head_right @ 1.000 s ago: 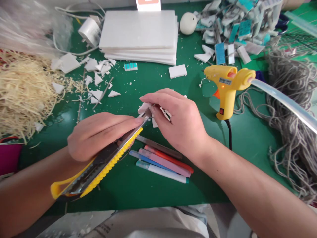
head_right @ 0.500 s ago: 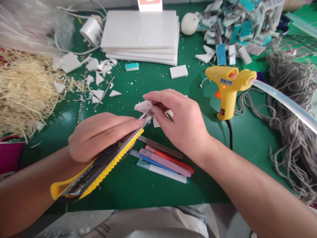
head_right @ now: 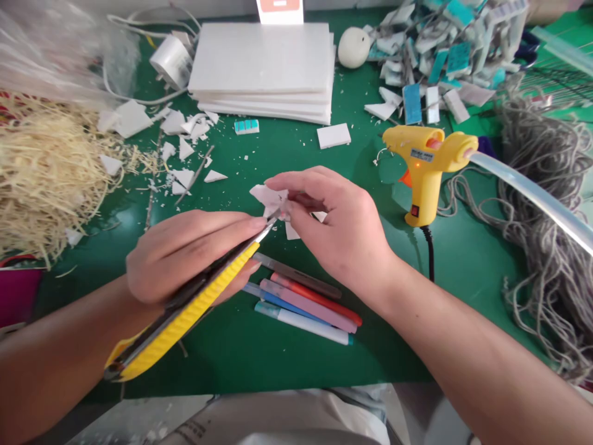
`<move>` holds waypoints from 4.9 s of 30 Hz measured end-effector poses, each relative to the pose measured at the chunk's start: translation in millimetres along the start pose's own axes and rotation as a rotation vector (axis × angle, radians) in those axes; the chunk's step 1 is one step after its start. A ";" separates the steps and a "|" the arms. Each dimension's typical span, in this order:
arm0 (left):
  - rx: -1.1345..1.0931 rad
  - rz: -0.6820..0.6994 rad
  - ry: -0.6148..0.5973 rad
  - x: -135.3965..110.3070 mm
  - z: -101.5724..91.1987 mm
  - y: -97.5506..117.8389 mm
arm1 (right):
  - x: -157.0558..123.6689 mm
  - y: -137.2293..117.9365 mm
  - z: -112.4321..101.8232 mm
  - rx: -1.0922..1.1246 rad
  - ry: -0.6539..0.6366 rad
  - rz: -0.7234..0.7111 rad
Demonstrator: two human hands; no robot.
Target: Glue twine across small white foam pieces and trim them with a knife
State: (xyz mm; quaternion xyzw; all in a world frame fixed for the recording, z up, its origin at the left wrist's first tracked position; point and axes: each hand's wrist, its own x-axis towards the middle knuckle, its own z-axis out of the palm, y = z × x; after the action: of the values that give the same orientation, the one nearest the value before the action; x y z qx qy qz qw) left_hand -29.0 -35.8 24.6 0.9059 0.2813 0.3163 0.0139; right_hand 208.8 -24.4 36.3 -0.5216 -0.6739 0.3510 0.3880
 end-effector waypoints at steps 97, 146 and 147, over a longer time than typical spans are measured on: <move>0.025 0.096 0.045 -2.7 2.8 -0.8 | -1.5 3.0 0.0 -0.087 -0.058 -0.119; 0.022 0.103 0.028 -3.7 0.9 -3.1 | -3.3 0.6 1.7 -0.068 -0.015 -0.099; 0.024 0.105 0.030 -3.7 1.3 -3.2 | -3.4 0.7 1.9 -0.066 -0.010 -0.099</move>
State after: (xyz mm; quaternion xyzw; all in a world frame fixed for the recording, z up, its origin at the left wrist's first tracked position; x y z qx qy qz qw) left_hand -32.2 -34.8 20.9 0.9146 0.2375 0.3267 -0.0179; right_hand 208.0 -27.7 34.3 -0.4982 -0.7122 0.3116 0.3841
